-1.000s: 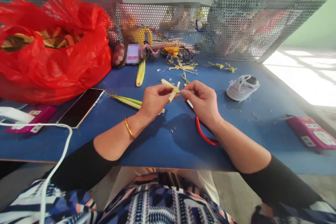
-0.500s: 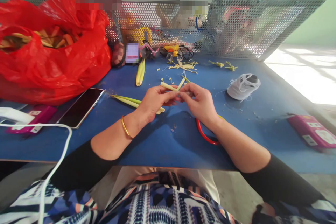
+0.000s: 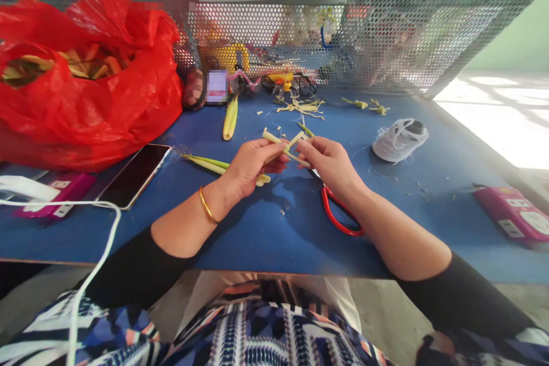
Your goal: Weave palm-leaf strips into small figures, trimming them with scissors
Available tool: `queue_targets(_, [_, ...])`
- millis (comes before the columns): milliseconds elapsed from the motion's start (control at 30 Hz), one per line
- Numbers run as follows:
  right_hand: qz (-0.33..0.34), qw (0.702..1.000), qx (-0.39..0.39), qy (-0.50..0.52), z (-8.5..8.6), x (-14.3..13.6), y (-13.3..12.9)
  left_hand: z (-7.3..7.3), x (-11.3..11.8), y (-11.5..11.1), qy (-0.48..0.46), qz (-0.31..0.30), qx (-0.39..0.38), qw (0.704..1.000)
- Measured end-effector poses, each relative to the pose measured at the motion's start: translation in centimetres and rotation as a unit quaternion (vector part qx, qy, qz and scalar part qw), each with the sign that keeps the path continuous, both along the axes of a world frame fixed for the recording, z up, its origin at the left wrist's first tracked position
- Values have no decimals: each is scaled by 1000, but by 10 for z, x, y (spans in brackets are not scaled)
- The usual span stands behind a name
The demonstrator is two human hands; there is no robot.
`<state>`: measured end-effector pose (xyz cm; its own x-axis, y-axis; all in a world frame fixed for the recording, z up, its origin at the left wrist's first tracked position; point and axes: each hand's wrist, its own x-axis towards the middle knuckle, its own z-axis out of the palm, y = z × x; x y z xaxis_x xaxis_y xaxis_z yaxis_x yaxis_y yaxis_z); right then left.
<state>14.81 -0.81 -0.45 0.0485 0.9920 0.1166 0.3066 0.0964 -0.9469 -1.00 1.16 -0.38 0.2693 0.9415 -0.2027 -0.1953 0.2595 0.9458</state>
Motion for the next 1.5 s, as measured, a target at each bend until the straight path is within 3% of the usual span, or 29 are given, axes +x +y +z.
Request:
queue_targets(67, [2,998,-32,62,-3,1,3,0,1,-2,14,-17,-4,1000])
queue_targets(167, [19,996,-7,91,-7,2,5,-1,3,-5,44,-32,-1,999])
queue_targets(300, [5,998,40,45,-7,2,4,-4,5,-6,63,-43,12,997])
queue_targets(500, [71,997,35,8,-2,-1,0,-1,4,-10,111,-104,55,987])
queue_targets(700, [0,999,50,11,-12,-2,2,3,6,-16,113,-138,79,981])
queue_targets(800, [-42,989,121,-80,-6,0,-1,2,5,-13,80,-112,37,990])
queue_targets(900, [-92,934,270,-216,6,2,-9,0,4,-8,1,-51,-1,999])
queue_targets(967, [-67,912,308,-261,11,0,-16,0,4,-4,-55,-12,2,998])
queue_targets(1067, [2,946,224,-235,6,-7,-19,0,8,-4,-121,18,11,992])
queue_targets(1167, [28,988,73,-130,-5,-14,-15,0,12,-8,-156,24,-2,987])
queue_targets(1233, [46,998,12,-46,-9,-16,-12,0,14,-10,-162,30,-14,986])
queue_targets(1333, [74,997,-4,36,-10,-15,-11,0,15,-11,-160,42,-28,986])
queue_targets(1500, [101,995,12,17,-5,-13,-12,-3,14,-9,-154,52,-24,986])
